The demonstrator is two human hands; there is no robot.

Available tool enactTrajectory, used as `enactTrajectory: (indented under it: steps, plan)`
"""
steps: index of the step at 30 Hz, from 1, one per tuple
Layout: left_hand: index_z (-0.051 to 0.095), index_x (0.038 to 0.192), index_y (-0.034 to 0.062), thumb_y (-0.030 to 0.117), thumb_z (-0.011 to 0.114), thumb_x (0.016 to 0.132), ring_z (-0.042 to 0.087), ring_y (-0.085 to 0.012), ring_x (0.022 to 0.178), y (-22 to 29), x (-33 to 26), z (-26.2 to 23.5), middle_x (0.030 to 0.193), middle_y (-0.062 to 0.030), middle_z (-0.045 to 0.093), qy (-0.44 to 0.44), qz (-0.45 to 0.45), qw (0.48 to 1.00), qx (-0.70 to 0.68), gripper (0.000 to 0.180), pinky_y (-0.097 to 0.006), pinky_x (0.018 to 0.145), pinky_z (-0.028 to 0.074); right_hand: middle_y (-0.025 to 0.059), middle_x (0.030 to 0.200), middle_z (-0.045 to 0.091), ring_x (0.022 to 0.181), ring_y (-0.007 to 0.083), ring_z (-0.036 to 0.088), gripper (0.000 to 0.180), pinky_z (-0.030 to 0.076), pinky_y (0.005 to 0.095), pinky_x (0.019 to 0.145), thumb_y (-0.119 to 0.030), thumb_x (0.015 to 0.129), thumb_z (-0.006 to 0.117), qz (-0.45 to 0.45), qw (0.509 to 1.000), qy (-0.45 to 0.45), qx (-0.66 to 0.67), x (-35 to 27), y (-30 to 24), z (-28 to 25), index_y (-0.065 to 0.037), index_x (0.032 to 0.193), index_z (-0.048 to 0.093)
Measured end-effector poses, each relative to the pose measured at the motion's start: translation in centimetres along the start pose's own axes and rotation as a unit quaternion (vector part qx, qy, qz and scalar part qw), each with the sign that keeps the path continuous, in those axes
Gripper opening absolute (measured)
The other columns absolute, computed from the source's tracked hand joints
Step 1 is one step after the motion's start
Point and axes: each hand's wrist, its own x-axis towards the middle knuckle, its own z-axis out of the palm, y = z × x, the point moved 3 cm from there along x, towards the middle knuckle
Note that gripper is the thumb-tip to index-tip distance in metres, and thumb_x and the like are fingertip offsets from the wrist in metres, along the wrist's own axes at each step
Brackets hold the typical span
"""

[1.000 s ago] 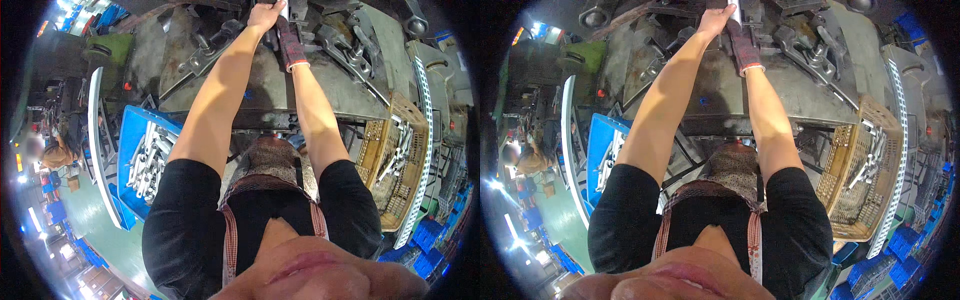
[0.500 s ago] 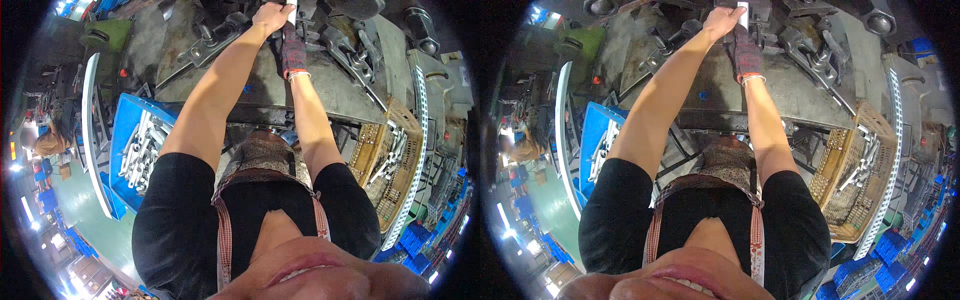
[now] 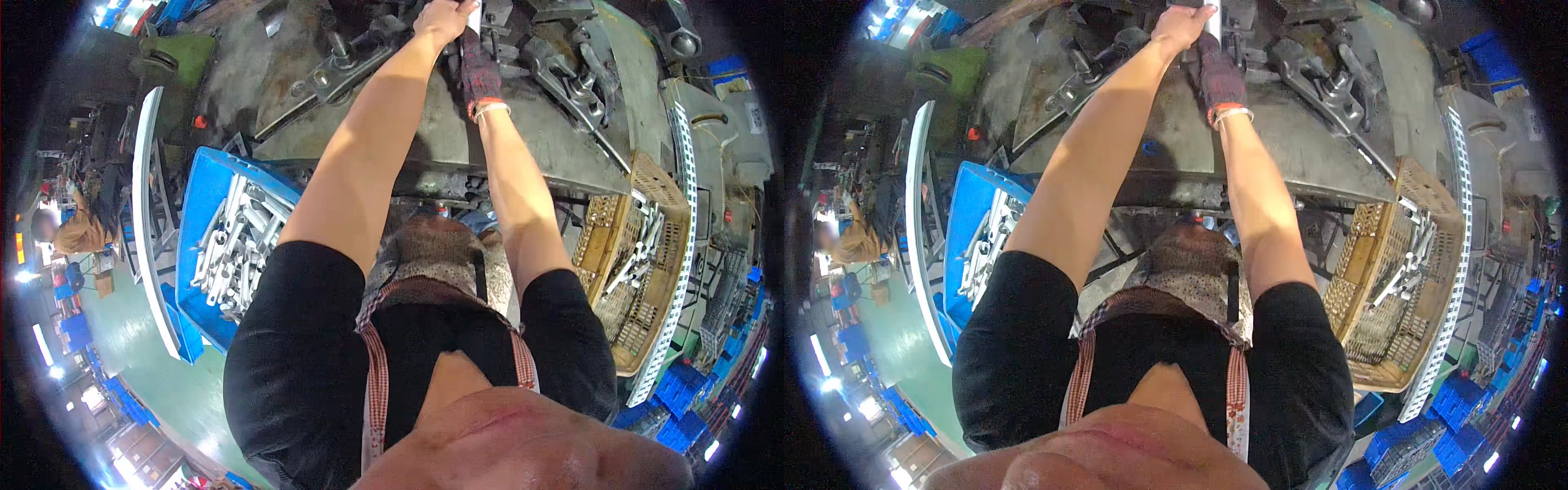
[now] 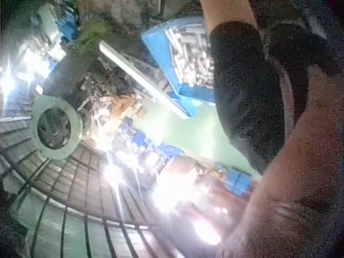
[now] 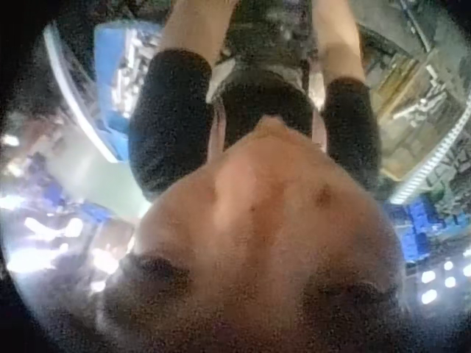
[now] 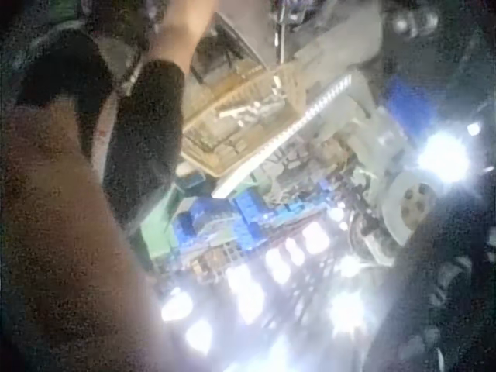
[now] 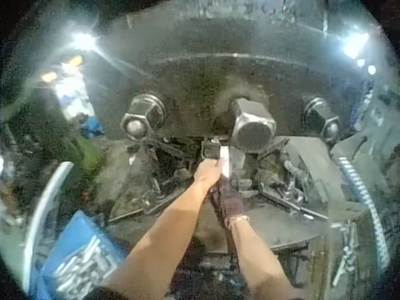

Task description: Operating a metal press machine to process or stamp metal components.

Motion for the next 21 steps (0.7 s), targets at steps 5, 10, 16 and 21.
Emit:
enactTrajectory:
  steps: [5,10,16,21]
  plan:
    - [0.08,0.101,0.0141,0.068,0.052,0.095,0.069,-0.0429,0.105,0.5,-1.2,0.0,0.101,-0.0227,0.074,0.003,0.02,1.0,0.018,0.061,-0.049,0.091,0.053,0.0245,0.112,0.069,0.094,0.0455,0.069,0.041,0.055,0.054,0.078,-0.021,0.103,0.05,-0.012,0.99,0.007,0.142,0.0,0.6,0.1,-0.021,0.144,0.048]
    - [0.079,0.108,0.0178,0.066,0.05,0.096,0.067,-0.0424,0.113,3.0,-3.1,-1.3,0.111,-0.0206,0.074,0.003,-0.039,0.999,0.023,0.057,-0.05,0.098,0.051,0.015,0.104,0.07,0.073,0.0246,0.067,0.035,0.053,0.0369,0.063,-0.03,0.103,0.056,0.059,0.952,-0.03,0.299,-1.0,-0.7,-1.5,-0.016,0.135,0.057]
    - [0.05,0.146,-0.0012,0.033,0.072,0.097,0.074,-0.0173,0.082,-0.9,-13.6,-5.6,0.138,-0.0171,0.062,0.092,0.079,0.969,-0.216,0.063,-0.03,0.071,0.057,-0.0036,0.07,0.058,0.056,0.0098,0.049,0.028,0.036,0.0262,0.051,-0.041,0.098,0.067,0.254,0.772,-0.139,0.566,-6.0,0.8,-1.0,-0.013,0.099,0.066]
    - [0.057,0.138,0.0091,0.024,0.075,0.096,0.071,-0.0158,0.07,-16.8,-29.2,-18.7,0.109,-0.007,0.072,0.229,-0.046,0.932,-0.276,0.048,-0.027,0.055,0.053,0.0029,0.082,0.069,0.061,0.0107,0.059,0.026,0.046,0.0262,0.053,-0.026,0.101,0.067,0.178,0.831,-0.059,0.525,-8.9,2.8,0.1,-0.008,0.12,0.07]
